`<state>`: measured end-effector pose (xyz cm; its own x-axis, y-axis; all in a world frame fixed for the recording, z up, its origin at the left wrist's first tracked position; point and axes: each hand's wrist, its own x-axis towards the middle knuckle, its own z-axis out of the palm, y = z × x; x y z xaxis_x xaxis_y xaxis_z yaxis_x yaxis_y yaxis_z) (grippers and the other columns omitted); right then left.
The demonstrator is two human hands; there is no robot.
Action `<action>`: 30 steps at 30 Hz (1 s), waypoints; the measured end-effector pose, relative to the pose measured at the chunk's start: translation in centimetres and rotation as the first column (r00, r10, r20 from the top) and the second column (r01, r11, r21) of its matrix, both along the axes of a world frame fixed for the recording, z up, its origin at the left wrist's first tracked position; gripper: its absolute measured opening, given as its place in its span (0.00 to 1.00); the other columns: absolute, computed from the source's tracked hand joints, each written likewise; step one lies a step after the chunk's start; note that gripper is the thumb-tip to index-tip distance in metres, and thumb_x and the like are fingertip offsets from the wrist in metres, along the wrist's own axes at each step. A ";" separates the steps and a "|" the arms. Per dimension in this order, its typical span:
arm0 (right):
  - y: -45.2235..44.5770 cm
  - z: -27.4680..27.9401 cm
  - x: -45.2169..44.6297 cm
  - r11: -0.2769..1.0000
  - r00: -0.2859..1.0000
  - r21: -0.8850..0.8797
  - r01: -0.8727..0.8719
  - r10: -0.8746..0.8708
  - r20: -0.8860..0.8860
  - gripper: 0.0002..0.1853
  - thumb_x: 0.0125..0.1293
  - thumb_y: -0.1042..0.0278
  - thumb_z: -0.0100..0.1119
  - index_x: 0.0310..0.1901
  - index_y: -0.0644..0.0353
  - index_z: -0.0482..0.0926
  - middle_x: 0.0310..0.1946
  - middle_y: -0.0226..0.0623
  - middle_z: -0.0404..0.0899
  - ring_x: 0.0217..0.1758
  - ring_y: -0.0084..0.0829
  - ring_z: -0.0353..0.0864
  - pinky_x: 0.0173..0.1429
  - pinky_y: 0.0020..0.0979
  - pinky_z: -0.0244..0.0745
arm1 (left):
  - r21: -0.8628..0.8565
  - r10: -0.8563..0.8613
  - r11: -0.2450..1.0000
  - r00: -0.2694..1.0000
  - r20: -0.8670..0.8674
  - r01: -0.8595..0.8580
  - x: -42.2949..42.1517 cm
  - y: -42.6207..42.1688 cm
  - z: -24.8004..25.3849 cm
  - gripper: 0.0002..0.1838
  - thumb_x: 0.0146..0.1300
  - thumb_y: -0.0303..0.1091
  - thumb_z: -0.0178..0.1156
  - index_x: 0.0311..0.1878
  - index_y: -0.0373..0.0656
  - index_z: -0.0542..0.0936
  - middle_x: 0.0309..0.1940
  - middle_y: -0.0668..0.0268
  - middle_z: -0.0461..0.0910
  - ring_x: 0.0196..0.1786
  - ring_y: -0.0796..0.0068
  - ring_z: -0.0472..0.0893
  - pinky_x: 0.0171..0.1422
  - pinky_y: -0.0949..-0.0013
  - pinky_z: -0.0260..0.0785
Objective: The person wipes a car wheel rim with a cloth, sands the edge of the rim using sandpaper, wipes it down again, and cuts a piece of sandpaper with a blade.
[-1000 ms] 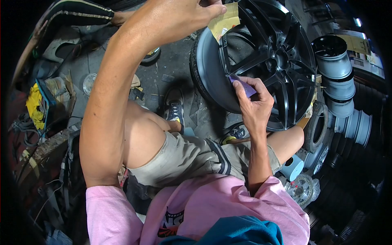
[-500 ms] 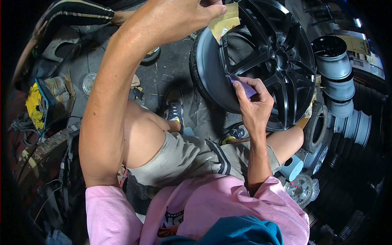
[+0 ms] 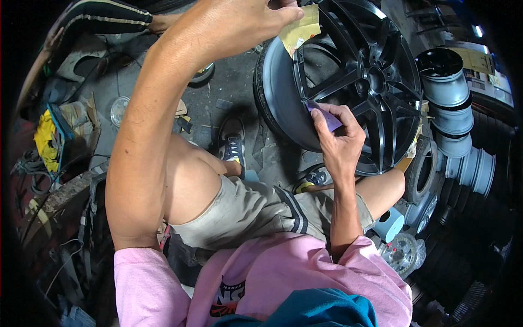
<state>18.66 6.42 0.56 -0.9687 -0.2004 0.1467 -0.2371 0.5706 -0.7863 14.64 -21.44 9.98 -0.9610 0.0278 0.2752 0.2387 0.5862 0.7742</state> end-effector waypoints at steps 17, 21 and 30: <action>0.0 -0.1 -0.1 1.000 0.999 0.000 -0.007 0.007 -0.031 0.09 0.66 0.69 0.74 0.43 0.65 0.89 0.32 0.33 0.85 0.31 0.19 0.77 0.37 0.25 0.70 | -0.010 -0.004 1.000 1.000 0.008 0.004 -0.1 -0.1 -0.1 0.13 0.69 0.31 0.65 0.35 0.27 0.84 0.25 0.50 0.84 0.27 0.71 0.79 0.36 0.60 0.72; -0.1 0.2 0.1 1.000 1.000 0.008 0.001 -0.001 0.007 0.09 0.66 0.69 0.74 0.43 0.65 0.89 0.32 0.32 0.85 0.30 0.18 0.76 0.36 0.24 0.69 | 0.018 -0.014 1.000 1.000 0.001 0.014 -0.1 0.0 -0.1 0.13 0.69 0.31 0.65 0.35 0.27 0.84 0.24 0.51 0.84 0.27 0.71 0.79 0.36 0.61 0.72; -0.1 0.2 0.1 1.000 1.000 0.024 -0.003 0.003 -0.014 0.09 0.65 0.70 0.74 0.43 0.65 0.89 0.32 0.32 0.85 0.30 0.19 0.77 0.35 0.24 0.70 | 0.026 -0.020 0.999 1.000 0.008 0.019 -0.1 0.0 -0.1 0.13 0.69 0.31 0.65 0.35 0.27 0.84 0.25 0.50 0.84 0.27 0.71 0.79 0.36 0.61 0.73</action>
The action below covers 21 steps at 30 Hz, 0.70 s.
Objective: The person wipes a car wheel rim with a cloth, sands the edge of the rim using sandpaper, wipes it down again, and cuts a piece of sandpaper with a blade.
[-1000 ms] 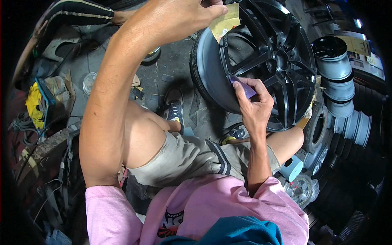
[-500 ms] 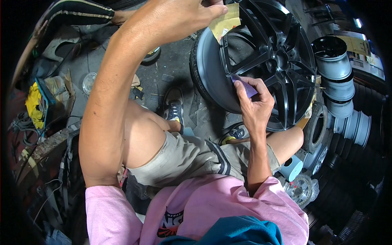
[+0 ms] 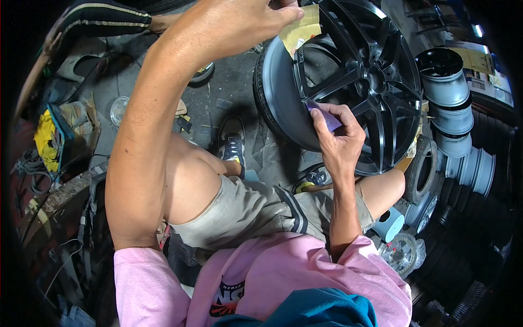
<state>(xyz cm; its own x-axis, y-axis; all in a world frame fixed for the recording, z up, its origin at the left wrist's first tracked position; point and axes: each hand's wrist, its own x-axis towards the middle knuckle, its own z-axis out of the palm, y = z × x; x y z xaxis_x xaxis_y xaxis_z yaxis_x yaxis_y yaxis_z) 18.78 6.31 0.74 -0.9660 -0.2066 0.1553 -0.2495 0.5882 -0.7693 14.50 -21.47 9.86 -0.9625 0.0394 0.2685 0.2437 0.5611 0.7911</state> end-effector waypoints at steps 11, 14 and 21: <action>0.0 0.1 0.0 1.000 1.000 -0.003 0.006 -0.006 -0.001 0.08 0.65 0.71 0.73 0.42 0.66 0.89 0.33 0.34 0.86 0.33 0.22 0.81 0.40 0.26 0.74 | -0.019 0.006 1.000 1.000 -0.019 -0.006 0.1 0.0 0.0 0.13 0.68 0.31 0.64 0.34 0.26 0.84 0.24 0.49 0.83 0.26 0.71 0.79 0.35 0.61 0.73; -0.1 0.3 0.1 1.000 0.998 0.008 0.018 -0.019 0.057 0.08 0.65 0.71 0.73 0.42 0.66 0.89 0.33 0.35 0.86 0.34 0.23 0.81 0.42 0.27 0.75 | -0.013 -0.010 1.000 0.999 -0.030 0.010 0.0 0.0 -0.1 0.13 0.68 0.31 0.64 0.34 0.26 0.84 0.24 0.49 0.83 0.26 0.71 0.79 0.35 0.60 0.73; -0.1 1.2 0.8 0.997 0.996 -0.016 -0.072 0.073 0.059 0.08 0.63 0.72 0.73 0.41 0.66 0.89 0.32 0.37 0.87 0.34 0.25 0.84 0.43 0.27 0.76 | -0.023 0.013 1.000 1.000 0.015 -0.013 0.3 0.2 0.5 0.13 0.68 0.31 0.65 0.35 0.27 0.84 0.25 0.49 0.83 0.28 0.68 0.80 0.37 0.61 0.73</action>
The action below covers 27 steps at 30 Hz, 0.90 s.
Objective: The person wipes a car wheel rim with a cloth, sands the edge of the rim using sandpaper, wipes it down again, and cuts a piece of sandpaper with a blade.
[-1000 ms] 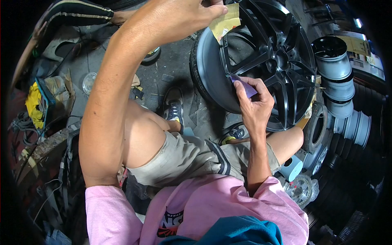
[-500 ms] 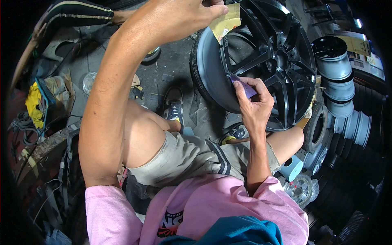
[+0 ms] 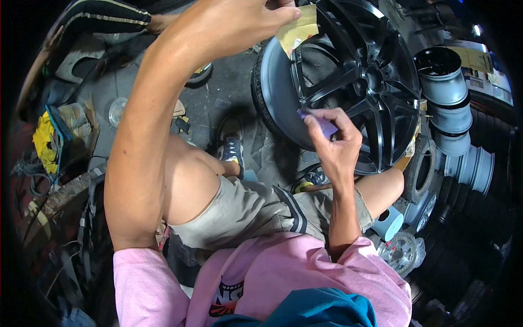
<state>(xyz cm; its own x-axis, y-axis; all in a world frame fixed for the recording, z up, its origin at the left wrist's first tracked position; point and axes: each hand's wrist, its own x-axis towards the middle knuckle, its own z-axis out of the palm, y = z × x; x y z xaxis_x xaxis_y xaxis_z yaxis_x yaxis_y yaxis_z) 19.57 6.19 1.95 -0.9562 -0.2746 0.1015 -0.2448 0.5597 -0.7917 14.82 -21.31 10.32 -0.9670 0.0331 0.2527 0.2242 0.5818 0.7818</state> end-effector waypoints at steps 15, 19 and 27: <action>-0.1 0.5 1.7 0.927 0.962 0.313 -0.209 0.252 -0.105 0.09 0.59 0.72 0.69 0.40 0.63 0.83 0.67 0.45 0.80 0.58 0.49 0.86 0.59 0.45 0.84 | -0.155 -0.015 0.988 0.998 -0.057 0.006 -0.5 -0.7 -2.0 0.16 0.74 0.39 0.68 0.44 0.31 0.85 0.31 0.66 0.83 0.33 0.81 0.76 0.41 0.71 0.72; -0.2 0.7 2.4 0.916 0.951 0.349 -0.199 0.266 -0.156 0.09 0.59 0.72 0.68 0.41 0.63 0.83 0.65 0.44 0.81 0.58 0.47 0.85 0.59 0.45 0.83 | -0.200 -0.020 0.980 0.995 -0.096 0.000 -0.8 -0.8 -2.2 0.16 0.74 0.38 0.68 0.44 0.31 0.85 0.31 0.66 0.84 0.33 0.82 0.76 0.41 0.70 0.72; 0.6 -2.7 5.8 0.906 0.948 0.304 -0.296 0.318 -0.023 0.07 0.60 0.70 0.69 0.37 0.62 0.82 0.41 0.39 0.84 0.45 0.44 0.85 0.50 0.43 0.81 | -0.194 -0.016 0.981 0.999 -0.046 0.007 -0.8 -0.7 -2.2 0.13 0.74 0.36 0.67 0.43 0.32 0.85 0.30 0.68 0.82 0.35 0.84 0.77 0.43 0.72 0.72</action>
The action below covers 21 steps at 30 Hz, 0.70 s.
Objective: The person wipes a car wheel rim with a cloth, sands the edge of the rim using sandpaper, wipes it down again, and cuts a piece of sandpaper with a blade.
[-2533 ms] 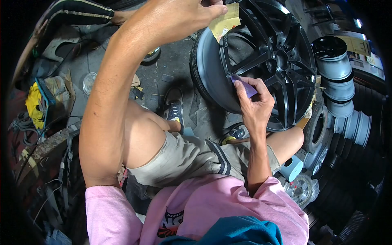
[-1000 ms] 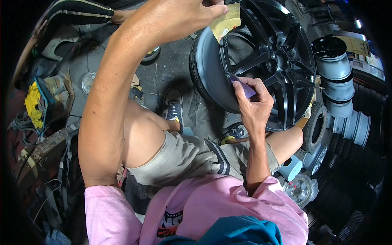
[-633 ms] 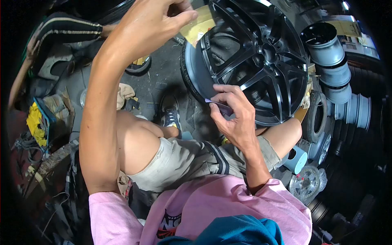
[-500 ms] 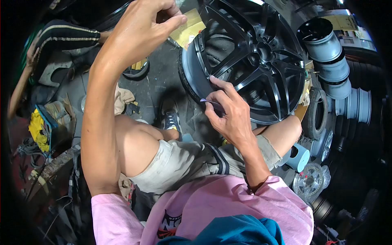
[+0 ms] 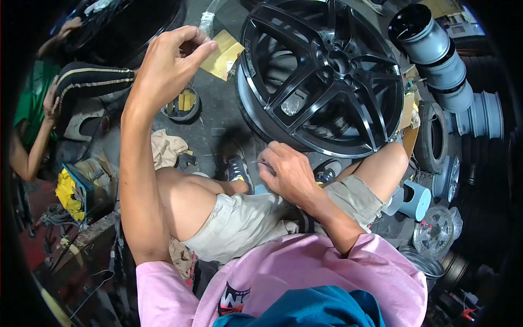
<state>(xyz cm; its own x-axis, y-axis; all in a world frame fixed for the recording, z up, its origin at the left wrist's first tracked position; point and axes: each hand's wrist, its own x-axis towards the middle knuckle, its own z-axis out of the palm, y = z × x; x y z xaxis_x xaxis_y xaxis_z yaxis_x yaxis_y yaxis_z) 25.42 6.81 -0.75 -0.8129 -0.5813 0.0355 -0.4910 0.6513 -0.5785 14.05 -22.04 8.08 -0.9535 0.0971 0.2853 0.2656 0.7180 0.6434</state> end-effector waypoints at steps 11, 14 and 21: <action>2.1 7.0 -5.3 0.907 0.989 -0.409 0.098 -0.043 0.141 0.13 0.69 0.70 0.71 0.52 0.64 0.86 0.40 0.35 0.86 0.41 0.26 0.84 0.50 0.30 0.80 | 0.362 -0.203 0.924 0.959 0.198 0.121 1.0 2.9 1.8 0.09 0.75 0.31 0.67 0.45 0.32 0.85 0.37 0.72 0.82 0.42 0.85 0.79 0.48 0.76 0.72; 2.9 8.8 -9.8 0.761 0.961 -0.599 0.247 -0.112 0.254 0.14 0.75 0.64 0.68 0.55 0.62 0.87 0.44 0.31 0.89 0.43 0.20 0.83 0.50 0.29 0.80 | 0.544 -0.425 0.794 0.887 0.179 0.271 1.4 6.3 3.0 0.07 0.74 0.28 0.67 0.44 0.31 0.84 0.40 0.71 0.81 0.44 0.86 0.78 0.50 0.76 0.70; 4.5 11.1 -15.1 0.485 0.807 -0.801 0.350 0.278 0.521 0.18 0.80 0.57 0.63 0.60 0.63 0.86 0.53 0.33 0.89 0.53 0.20 0.87 0.60 0.24 0.80 | 0.640 -0.498 0.715 0.848 0.182 0.282 -0.1 10.5 4.6 0.07 0.75 0.31 0.68 0.44 0.35 0.85 0.38 0.75 0.81 0.42 0.88 0.76 0.47 0.76 0.68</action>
<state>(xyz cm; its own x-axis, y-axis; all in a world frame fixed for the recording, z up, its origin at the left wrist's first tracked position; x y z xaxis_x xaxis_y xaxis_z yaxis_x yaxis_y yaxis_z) 10.36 11.34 10.38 -0.8765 -0.4785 0.0527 0.1071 -0.3006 -0.9477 13.97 -11.57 12.67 -0.9094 0.4035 0.1011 0.1385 0.0646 0.9882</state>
